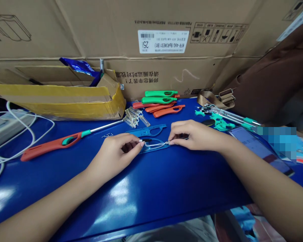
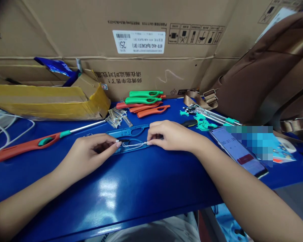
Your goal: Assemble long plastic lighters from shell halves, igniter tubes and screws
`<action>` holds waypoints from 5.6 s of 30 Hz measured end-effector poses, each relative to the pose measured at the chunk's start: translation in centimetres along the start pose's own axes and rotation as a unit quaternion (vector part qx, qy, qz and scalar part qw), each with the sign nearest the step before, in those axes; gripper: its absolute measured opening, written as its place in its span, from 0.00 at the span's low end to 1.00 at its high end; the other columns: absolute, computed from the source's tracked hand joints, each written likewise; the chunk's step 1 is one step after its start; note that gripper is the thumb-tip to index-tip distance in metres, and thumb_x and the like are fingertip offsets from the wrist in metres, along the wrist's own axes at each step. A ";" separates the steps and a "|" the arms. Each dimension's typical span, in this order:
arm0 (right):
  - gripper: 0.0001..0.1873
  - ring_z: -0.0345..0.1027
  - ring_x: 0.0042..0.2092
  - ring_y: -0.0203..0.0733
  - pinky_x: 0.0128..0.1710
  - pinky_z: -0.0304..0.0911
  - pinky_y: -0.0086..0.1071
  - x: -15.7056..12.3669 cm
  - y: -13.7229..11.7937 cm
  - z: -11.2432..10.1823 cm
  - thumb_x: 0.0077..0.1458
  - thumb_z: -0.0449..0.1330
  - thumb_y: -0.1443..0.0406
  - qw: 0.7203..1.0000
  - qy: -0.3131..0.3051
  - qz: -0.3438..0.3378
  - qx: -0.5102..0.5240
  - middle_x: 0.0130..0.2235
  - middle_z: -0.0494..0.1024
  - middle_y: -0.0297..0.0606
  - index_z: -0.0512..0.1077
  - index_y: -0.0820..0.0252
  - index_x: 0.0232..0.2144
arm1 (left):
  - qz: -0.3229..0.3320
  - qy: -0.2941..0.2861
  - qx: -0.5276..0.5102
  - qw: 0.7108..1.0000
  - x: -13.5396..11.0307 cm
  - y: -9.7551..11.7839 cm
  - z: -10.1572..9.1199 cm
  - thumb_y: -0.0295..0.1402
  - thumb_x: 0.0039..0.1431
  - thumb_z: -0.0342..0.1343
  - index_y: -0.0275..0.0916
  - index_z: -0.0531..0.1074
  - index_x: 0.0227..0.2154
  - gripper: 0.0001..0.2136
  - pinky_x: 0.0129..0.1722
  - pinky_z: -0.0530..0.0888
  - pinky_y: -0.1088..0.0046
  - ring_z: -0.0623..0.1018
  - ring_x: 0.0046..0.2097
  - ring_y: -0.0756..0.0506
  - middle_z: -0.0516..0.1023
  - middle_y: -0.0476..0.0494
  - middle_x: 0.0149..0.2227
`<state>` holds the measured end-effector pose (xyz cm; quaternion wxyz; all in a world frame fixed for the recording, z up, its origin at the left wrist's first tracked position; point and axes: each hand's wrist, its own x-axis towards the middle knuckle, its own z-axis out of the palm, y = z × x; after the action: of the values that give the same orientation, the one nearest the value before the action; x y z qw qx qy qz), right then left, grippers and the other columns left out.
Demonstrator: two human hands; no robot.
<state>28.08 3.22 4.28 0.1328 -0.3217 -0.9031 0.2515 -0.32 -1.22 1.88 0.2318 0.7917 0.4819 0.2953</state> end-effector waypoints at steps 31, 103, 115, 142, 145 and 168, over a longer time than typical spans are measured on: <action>0.06 0.71 0.36 0.37 0.37 0.62 0.30 -0.4 -0.9 -0.4 0.63 0.62 0.67 0.996 -0.086 0.012 0.024 0.35 0.78 0.36 0.79 0.61 0.34 | -0.034 -0.067 -0.037 0.996 -0.1 0.7 -0.2 0.38 0.57 0.63 0.39 0.79 0.33 0.08 0.23 0.69 0.80 0.72 0.24 0.53 0.77 0.51 0.26; 0.08 0.73 0.45 0.45 0.46 0.64 0.36 0.0 -0.7 0.2 0.62 0.63 0.66 0.999 -0.022 -0.002 -0.048 0.41 0.82 0.39 0.82 0.59 0.40 | -0.006 -0.026 0.000 1.000 -0.1 0.0 0.1 0.40 0.61 0.62 0.40 0.82 0.37 0.09 0.26 0.71 0.79 0.74 0.27 0.52 0.80 0.49 0.31; 0.07 0.67 0.30 0.36 0.31 0.59 0.29 0.6 -1.5 0.7 0.58 0.66 0.63 0.980 -0.073 0.167 0.077 0.28 0.78 0.33 0.79 0.61 0.30 | 0.024 -0.048 -0.011 0.999 -0.4 0.3 0.1 0.35 0.63 0.61 0.41 0.83 0.38 0.07 0.26 0.72 0.80 0.75 0.27 0.53 0.82 0.48 0.33; 0.05 0.71 0.37 0.38 0.32 0.57 0.33 0.1 -3.6 2.7 0.67 0.57 0.65 0.982 -0.060 -0.063 -0.170 0.46 0.74 0.34 0.72 0.56 0.44 | 0.075 -0.032 -0.015 0.997 -0.3 0.0 0.4 0.26 0.61 0.63 0.38 0.82 0.36 0.04 0.25 0.70 0.84 0.75 0.26 0.55 0.79 0.51 0.30; 0.06 0.70 0.36 0.39 0.32 0.56 0.34 0.1 -3.7 2.7 0.68 0.56 0.66 0.972 -0.056 -0.082 -0.211 0.44 0.75 0.35 0.73 0.55 0.44 | 0.078 -0.030 -0.014 0.996 -0.3 -0.1 0.3 0.26 0.61 0.64 0.38 0.82 0.37 0.04 0.26 0.70 0.84 0.75 0.26 0.55 0.79 0.51 0.30; 0.06 0.71 0.40 0.37 0.39 0.62 0.31 0.0 -3.9 2.2 0.63 0.59 0.66 0.998 -0.030 -0.046 -0.028 0.45 0.76 0.36 0.76 0.58 0.36 | 0.090 -0.026 -0.018 0.995 -0.2 0.0 0.3 0.28 0.62 0.63 0.39 0.83 0.37 0.04 0.27 0.70 0.81 0.74 0.26 0.54 0.80 0.50 0.30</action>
<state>25.20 -0.18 4.49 0.1083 -0.2759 -0.9271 0.2293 -0.16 -1.38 1.63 0.2308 0.8350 0.3976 0.3025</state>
